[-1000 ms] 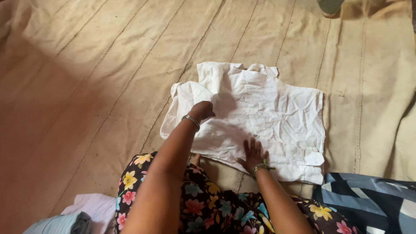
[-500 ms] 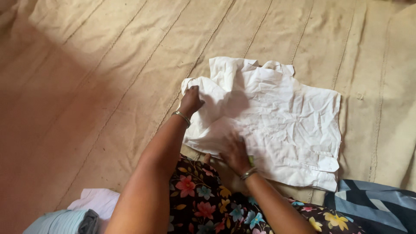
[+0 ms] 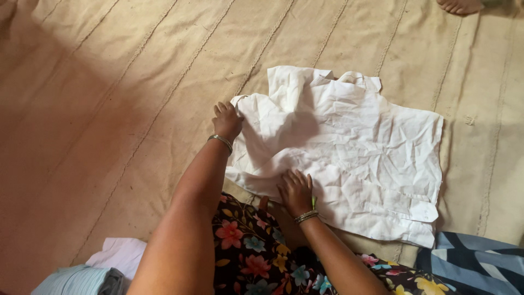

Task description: The person folds a white shirt on a floor mat and then places it into a bag.

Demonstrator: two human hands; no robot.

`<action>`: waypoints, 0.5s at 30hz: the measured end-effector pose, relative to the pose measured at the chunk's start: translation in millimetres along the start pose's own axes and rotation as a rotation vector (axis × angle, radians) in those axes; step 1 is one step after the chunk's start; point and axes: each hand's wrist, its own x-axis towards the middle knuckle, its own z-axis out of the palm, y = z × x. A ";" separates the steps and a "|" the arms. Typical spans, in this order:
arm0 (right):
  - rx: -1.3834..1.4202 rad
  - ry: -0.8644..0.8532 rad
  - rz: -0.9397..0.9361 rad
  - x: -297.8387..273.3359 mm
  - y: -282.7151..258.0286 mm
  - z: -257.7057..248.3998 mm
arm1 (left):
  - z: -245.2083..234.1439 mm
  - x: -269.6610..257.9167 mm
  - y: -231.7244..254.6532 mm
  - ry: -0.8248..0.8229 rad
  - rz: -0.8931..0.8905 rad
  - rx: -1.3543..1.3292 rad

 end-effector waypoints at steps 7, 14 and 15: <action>0.118 0.123 -0.291 9.3 -6.2 1.7 | 30.5 34.4 23.3 -0.101 0.065 -0.434; 0.116 0.136 -0.325 10.4 -1.4 10.9 | 41.1 34.1 -2.1 -0.344 0.099 -0.282; 0.116 0.136 -0.324 9.3 -0.2 11.7 | 43.8 35.2 -8.0 -0.289 0.058 -0.306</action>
